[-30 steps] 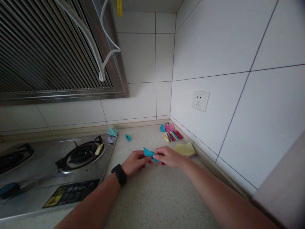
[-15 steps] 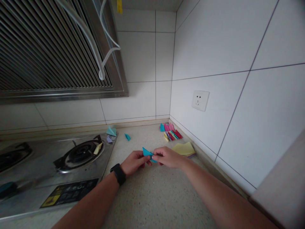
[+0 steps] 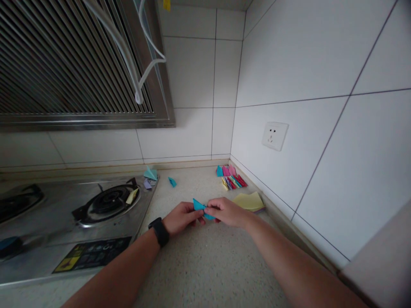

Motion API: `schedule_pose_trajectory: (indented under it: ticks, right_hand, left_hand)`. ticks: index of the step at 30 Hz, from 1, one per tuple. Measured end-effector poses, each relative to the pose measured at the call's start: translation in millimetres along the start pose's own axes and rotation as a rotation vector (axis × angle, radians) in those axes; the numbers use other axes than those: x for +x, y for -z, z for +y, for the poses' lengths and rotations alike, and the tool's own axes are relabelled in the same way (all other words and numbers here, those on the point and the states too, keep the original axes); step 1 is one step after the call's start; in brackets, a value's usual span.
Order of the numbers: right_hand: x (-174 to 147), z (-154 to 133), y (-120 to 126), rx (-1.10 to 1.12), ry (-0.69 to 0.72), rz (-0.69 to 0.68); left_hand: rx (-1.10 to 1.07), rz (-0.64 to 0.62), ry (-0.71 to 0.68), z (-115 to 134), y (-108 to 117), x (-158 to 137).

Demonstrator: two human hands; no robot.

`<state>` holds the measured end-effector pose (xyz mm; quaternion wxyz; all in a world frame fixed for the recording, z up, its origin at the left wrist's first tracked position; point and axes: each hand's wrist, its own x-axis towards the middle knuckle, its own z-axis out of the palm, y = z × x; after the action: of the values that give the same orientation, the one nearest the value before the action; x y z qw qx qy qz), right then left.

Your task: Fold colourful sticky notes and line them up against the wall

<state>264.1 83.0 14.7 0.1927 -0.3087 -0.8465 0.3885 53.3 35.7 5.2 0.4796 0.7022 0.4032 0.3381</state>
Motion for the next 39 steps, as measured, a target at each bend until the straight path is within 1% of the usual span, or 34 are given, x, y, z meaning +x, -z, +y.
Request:
schedule_pose_trajectory:
  ticks: [8, 16, 26, 32, 37, 39]
  right_hand:
    - [2, -4, -1, -0.051, 0.034, -0.007]
    - [0, -7, -1, -0.109, 0.081, 0.024]
    - [1, -13, -1, -0.06, 0.084, -0.006]
    - [1, -12, 0, -0.048, 0.081, -0.03]
    - [2, -8, 1, -0.052, 0.083, -0.017]
    - [2, -6, 0, -0.044, 0.086, -0.023]
  left_hand:
    - [0.045, -0.023, 0.008, 1, 0, -2]
    - [0.09, -0.091, -0.019, 0, 0, -2]
    - [0.092, -0.116, -0.066, -5, 5, -3]
    - [0.036, -0.135, -0.049, -4, 5, -3]
    - [-0.008, -0.139, 0.015, -4, 4, -3]
    - [-0.005, -0.135, 0.014, -3, 4, -3]
